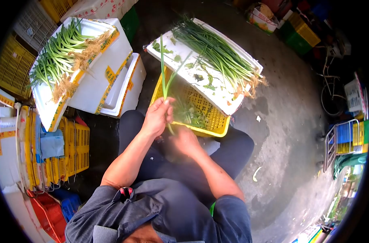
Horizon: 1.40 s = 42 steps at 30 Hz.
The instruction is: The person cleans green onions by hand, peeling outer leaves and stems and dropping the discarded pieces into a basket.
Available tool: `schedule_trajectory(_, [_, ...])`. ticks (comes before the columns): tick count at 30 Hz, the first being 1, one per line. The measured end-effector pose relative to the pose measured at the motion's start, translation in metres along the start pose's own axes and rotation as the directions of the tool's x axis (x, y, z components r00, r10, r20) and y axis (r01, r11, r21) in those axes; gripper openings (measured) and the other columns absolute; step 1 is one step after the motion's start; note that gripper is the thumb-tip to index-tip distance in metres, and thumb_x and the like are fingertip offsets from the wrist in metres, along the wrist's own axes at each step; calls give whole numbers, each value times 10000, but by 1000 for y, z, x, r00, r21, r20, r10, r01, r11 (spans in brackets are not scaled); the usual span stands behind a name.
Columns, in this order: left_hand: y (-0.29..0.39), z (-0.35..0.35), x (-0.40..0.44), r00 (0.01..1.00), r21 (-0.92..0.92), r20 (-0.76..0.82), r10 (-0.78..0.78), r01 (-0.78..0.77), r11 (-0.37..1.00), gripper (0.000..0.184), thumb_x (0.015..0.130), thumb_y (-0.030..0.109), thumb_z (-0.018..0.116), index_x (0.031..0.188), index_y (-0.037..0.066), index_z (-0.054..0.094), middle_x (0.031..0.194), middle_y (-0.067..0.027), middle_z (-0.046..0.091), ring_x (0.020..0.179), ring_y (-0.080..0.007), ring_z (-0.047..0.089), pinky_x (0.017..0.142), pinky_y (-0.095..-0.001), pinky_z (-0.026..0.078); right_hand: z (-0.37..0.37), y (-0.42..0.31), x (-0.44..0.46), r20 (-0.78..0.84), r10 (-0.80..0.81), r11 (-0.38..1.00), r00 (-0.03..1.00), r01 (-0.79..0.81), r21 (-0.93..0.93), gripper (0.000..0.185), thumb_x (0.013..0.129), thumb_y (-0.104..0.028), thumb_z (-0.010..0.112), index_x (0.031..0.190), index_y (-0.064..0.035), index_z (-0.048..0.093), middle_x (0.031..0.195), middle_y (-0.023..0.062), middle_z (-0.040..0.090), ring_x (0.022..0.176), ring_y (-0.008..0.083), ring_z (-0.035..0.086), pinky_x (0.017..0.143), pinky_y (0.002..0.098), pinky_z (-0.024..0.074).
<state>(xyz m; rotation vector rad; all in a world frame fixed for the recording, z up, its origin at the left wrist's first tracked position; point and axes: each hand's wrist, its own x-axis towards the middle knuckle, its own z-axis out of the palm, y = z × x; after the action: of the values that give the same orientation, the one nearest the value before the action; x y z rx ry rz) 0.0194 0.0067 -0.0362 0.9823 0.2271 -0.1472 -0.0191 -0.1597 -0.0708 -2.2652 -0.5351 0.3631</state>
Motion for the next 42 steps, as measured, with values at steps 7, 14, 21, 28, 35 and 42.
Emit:
schedule_trajectory(7, [9, -5, -14, 995, -31, 75, -60, 63, 998, 255, 1058, 240, 476, 1221, 61, 556, 674, 23, 426, 503, -66, 349, 461, -221, 318, -58, 30, 20, -261, -18, 990, 965, 53, 130, 354, 903, -224, 660, 1140, 39, 652, 1007, 190, 701, 789, 283, 667, 721, 353, 517])
schedule_trajectory(14, [2, 4, -25, 989, -56, 108, -102, 108, 993, 204, 1055, 235, 483, 1105, 84, 610, 635, 82, 344, 492, -32, 269, 428, -206, 239, -99, 30, 40, -479, 178, 946, 860, -16, 323, 331, 949, -144, 612, 1216, 50, 590, 912, 66, 654, 833, 125, 632, 743, 270, 495])
schedule_trajectory(21, [17, -11, -20, 1000, -166, -20, 12, -15, 986, 204, 1044, 313, 513, 1013, 115, 553, 658, 36, 411, 497, -72, 356, 462, -230, 319, -141, 119, 93, -414, 11, 959, 910, -126, -253, 261, 886, -200, 598, 1015, 13, 675, 976, 251, 680, 901, 450, 640, 813, 520, 503])
schedule_trajectory(28, [11, -14, -25, 996, -167, -79, -26, 13, 986, 185, 1034, 285, 532, 1043, 102, 559, 667, 33, 405, 515, -83, 363, 485, -250, 327, -139, 179, 143, -476, 189, 715, 859, -453, -532, 252, 901, -227, 529, 885, -38, 693, 908, 217, 710, 876, 392, 682, 853, 551, 492])
schedule_trajectory(35, [11, -14, -23, 998, -178, -57, -30, 19, 984, 162, 1026, 248, 538, 1069, 92, 552, 677, 22, 420, 550, -111, 410, 539, -282, 379, -129, 187, 149, -561, 192, 542, 805, -563, -623, 253, 883, -178, 494, 914, -57, 715, 920, 167, 721, 906, 315, 689, 1007, 694, 301])
schedule_trajectory(42, [-9, -11, -4, 997, -214, -71, -20, 4, 977, 143, 985, 207, 618, 1040, 78, 588, 697, 22, 477, 578, -111, 438, 554, -288, 418, -110, 153, 103, -438, 374, 905, 818, -219, 365, 300, 900, -125, 602, 1117, 82, 622, 800, 62, 646, 699, 121, 562, 694, 248, 448])
